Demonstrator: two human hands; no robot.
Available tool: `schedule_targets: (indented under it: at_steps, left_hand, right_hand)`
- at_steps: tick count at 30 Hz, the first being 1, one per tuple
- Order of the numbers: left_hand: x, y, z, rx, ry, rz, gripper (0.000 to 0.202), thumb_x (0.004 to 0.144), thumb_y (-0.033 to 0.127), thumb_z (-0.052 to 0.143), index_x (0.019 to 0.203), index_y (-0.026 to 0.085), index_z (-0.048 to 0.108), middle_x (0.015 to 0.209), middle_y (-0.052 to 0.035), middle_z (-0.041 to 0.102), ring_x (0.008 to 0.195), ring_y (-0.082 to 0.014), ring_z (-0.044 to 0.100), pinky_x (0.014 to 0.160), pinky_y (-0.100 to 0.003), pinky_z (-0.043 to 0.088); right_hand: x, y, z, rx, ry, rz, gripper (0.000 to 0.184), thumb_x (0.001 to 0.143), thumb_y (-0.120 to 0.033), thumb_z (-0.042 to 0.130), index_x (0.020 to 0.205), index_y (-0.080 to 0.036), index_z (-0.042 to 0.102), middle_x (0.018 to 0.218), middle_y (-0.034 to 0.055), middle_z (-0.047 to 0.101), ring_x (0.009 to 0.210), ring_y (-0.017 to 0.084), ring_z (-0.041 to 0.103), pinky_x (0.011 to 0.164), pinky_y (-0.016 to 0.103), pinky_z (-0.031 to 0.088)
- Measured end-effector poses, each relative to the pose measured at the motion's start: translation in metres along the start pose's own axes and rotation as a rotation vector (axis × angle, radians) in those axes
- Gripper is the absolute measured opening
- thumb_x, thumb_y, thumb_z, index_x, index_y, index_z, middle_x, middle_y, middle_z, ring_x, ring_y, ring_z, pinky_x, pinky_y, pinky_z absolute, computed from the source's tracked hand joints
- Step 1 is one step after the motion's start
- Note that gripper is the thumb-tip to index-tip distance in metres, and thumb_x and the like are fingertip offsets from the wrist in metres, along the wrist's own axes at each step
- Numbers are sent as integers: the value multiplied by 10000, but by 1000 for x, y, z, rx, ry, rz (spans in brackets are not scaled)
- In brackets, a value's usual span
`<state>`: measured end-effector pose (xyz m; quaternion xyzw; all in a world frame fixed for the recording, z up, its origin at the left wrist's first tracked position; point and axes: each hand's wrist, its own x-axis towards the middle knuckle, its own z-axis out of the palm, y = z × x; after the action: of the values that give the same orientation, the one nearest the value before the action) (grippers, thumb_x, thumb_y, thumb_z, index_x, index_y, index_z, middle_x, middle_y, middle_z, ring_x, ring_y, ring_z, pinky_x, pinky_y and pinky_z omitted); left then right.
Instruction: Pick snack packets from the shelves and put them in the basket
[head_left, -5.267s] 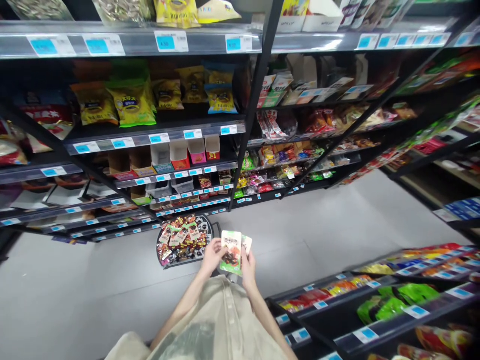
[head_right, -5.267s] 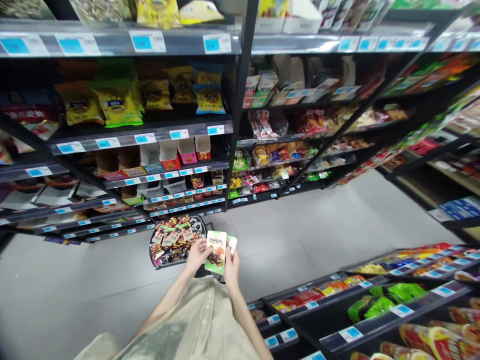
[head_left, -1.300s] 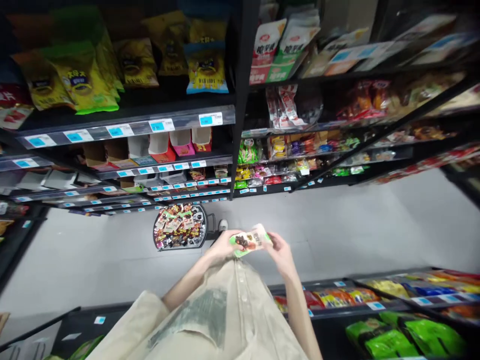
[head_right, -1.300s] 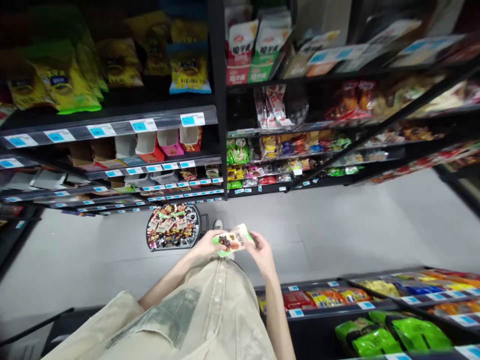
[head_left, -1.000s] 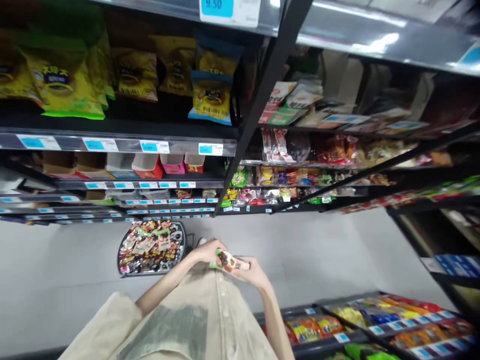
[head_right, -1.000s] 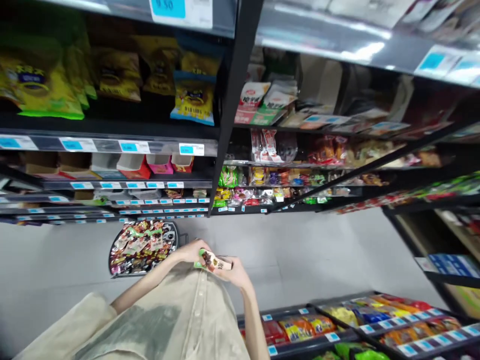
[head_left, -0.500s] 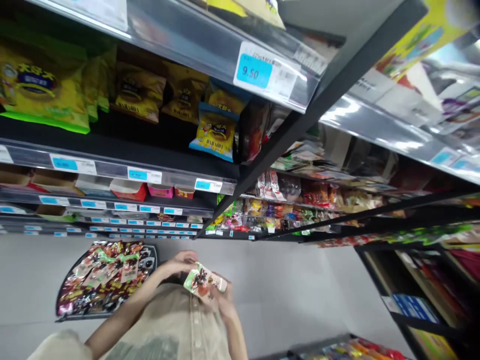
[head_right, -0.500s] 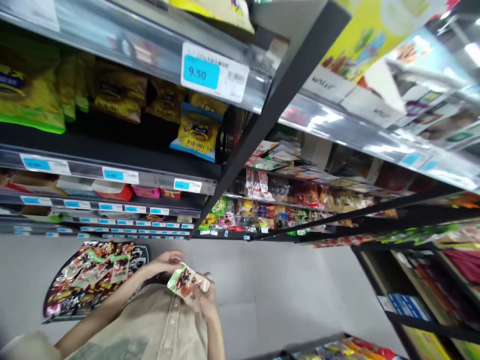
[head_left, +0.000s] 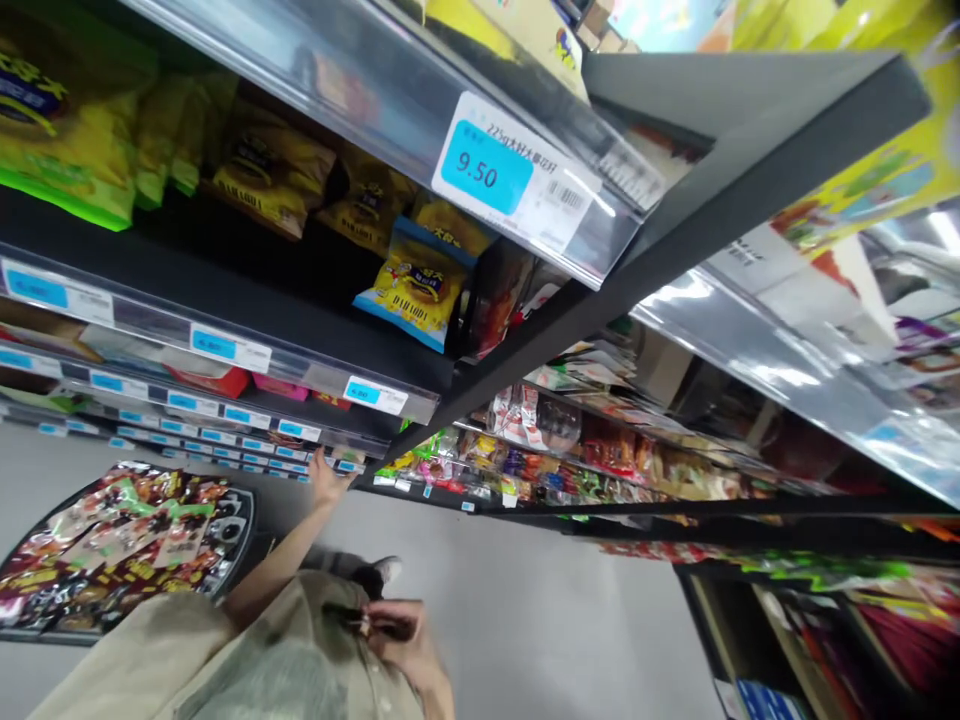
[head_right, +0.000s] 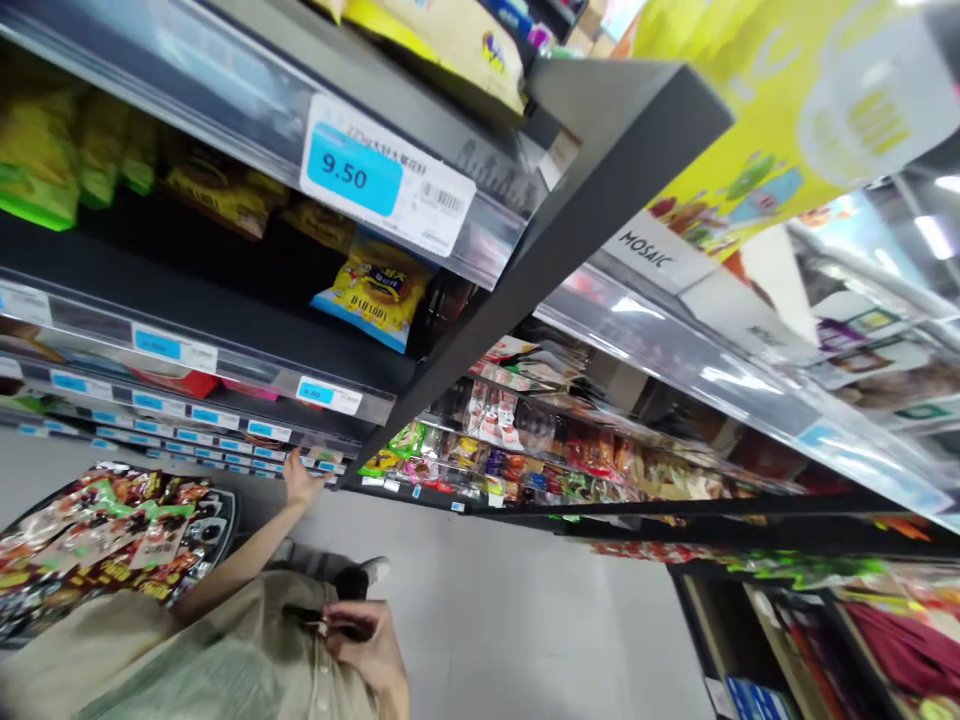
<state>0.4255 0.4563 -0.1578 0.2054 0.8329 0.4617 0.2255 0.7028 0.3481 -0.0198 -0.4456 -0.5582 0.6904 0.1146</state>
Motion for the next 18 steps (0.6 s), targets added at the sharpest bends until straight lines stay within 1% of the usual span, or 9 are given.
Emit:
schedule_targets:
  at_steps: [2,4,6,8,9,11,14,16,18]
  left_hand:
    - [-3,4,13,-13,4,-3,874,549,152,874,1267,228,382,1387,-131,451,1403,-378,395,1159,-486,346]
    - [-3,8,23,-19,19,-18,858,552,149,867,1254,221,379,1370,-124,462,1387,-363,403,1156,-473,342]
    - [-2,13,31,-22,52,-69,807,572,149,854,1230,215,392,1335,-110,486,1353,-345,430,1144,-463,349]
    - [-1,18,37,-15,80,-132,748,598,155,844,1204,214,410,1286,-92,513,1310,-324,462,1121,-452,367]
    - [0,20,38,-10,87,-155,720,612,156,839,1193,211,419,1263,-86,522,1292,-315,474,1107,-441,378]
    - [-1,24,40,-27,91,-176,688,627,144,833,1186,197,436,1251,-88,527,1280,-301,476,1087,-415,387]
    - [-6,29,38,-95,98,-190,749,624,117,855,1240,147,430,1328,-125,500,1302,-290,443,1076,-379,372]
    - [-9,30,38,-122,115,-207,804,634,122,870,1288,108,402,1391,-163,466,1323,-292,423,1072,-367,362]
    - [-11,29,40,-143,128,-230,801,653,117,865,1302,89,396,1419,-184,453,1342,-300,409,1069,-363,355]
  right_hand:
    - [-5,-5,-11,-11,17,11,427,479,-418,817,856,-612,769,887,-167,795,956,371,768,845,512,567]
    - [-9,-7,-20,-16,15,32,427,465,-472,836,850,-636,756,915,-172,791,967,380,762,852,540,559]
    - [-12,-8,-27,6,11,56,460,404,-541,870,834,-649,747,915,-165,791,970,397,756,861,577,551]
    - [-14,-9,-31,37,16,80,513,335,-576,895,823,-641,751,899,-146,796,971,415,751,867,603,547]
    - [-14,-10,-32,46,23,86,525,328,-576,903,829,-632,756,911,-137,799,980,417,750,879,608,546]
    - [-14,-12,-32,44,38,84,503,360,-552,908,840,-609,769,950,-126,803,1001,410,750,906,606,545]
    - [-13,-12,-31,40,70,62,407,441,-526,884,835,-572,787,973,-112,805,998,398,758,930,602,544]
    - [-11,-7,-29,33,99,58,386,444,-528,876,821,-548,797,962,-89,808,974,404,762,917,605,547]
    - [-11,2,-26,20,135,69,397,417,-542,878,806,-531,801,933,-71,811,942,417,765,893,612,551]
